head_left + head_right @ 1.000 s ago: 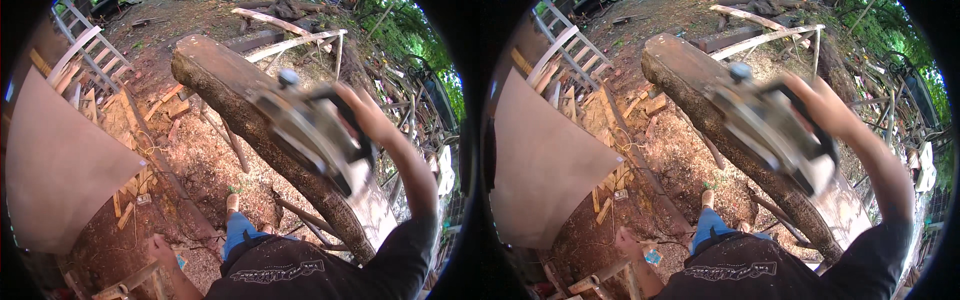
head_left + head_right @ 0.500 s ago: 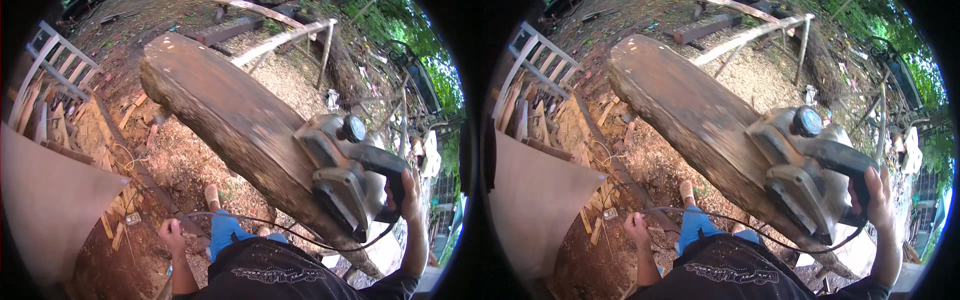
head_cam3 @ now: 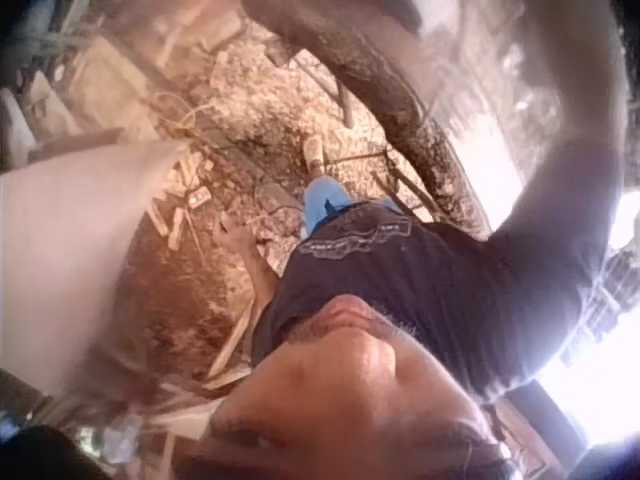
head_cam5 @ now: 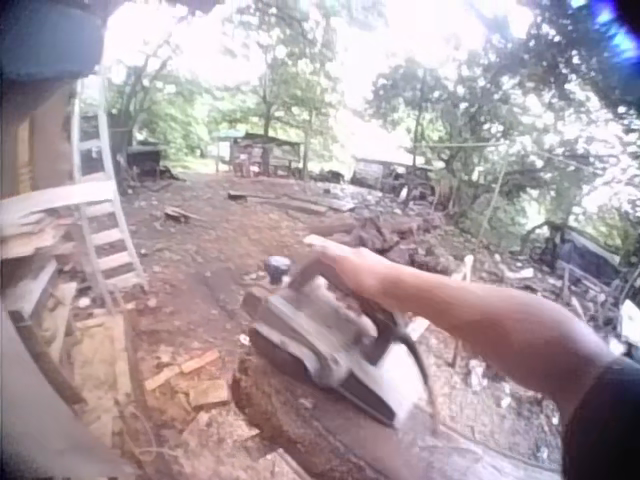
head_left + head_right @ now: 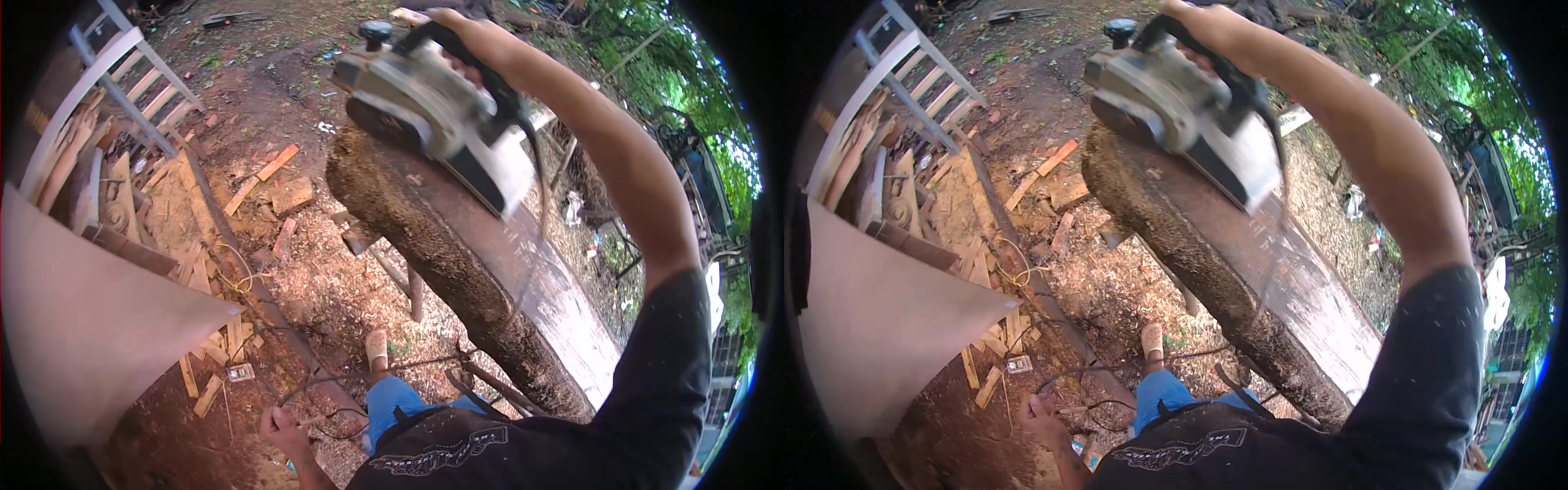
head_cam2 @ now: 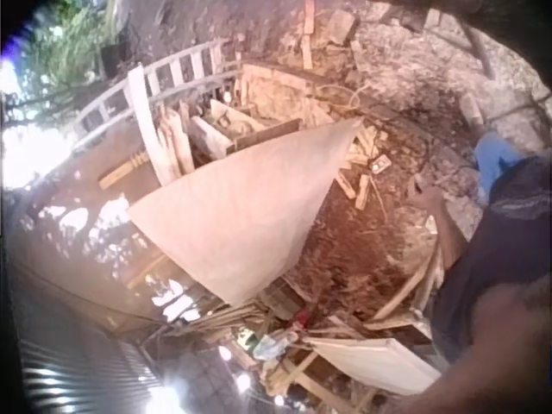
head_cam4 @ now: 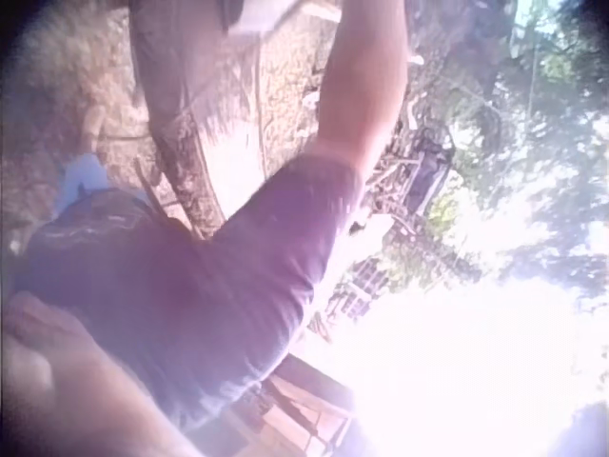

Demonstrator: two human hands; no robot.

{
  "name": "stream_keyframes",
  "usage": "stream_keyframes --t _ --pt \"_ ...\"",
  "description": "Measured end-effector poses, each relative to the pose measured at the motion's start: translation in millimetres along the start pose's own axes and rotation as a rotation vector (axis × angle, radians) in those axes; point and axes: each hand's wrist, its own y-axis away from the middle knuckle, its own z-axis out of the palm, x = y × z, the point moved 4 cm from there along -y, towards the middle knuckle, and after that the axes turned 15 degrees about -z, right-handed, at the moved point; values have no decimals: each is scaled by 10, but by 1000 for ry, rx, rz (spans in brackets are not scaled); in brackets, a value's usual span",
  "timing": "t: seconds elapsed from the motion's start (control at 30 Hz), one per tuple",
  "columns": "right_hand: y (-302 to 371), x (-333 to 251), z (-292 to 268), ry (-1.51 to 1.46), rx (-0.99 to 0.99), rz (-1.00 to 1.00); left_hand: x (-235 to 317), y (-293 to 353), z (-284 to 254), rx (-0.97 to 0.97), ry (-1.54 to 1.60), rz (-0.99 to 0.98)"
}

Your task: The person clears wood shavings by hand from a log and then uses a power planer to smooth the surface of the wood.

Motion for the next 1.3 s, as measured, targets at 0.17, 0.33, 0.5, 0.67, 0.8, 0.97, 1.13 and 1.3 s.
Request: stream_keyframes --t 0.17,0.33,0.5,0.67,0.8,0.97,1.13,1.3 --pt "-396 -71 256 -79 18 160 120 110 -39 40 166 102" --pt "757 -79 -7 -132 74 173 -14 532 -363 166 186 169" --pt "2861 28 -556 -101 124 310 -20 926 -277 9 72 73" --pt "4878 112 -846 -82 389 459 -473 902 -201 -103 -172 188" --pt "5868 -75 -1035 -98 467 570 -429 1037 385 -276 -233 140" --pt "5057 -151 -854 -77 348 603 -364 881 858 -339 -334 206" --pt "3304 -48 -494 -142 240 478 -629 432 484 -217 -161 -31" --pt "1670 -80 -252 -97 165 338 -547 65 289 -146 -76 -16"
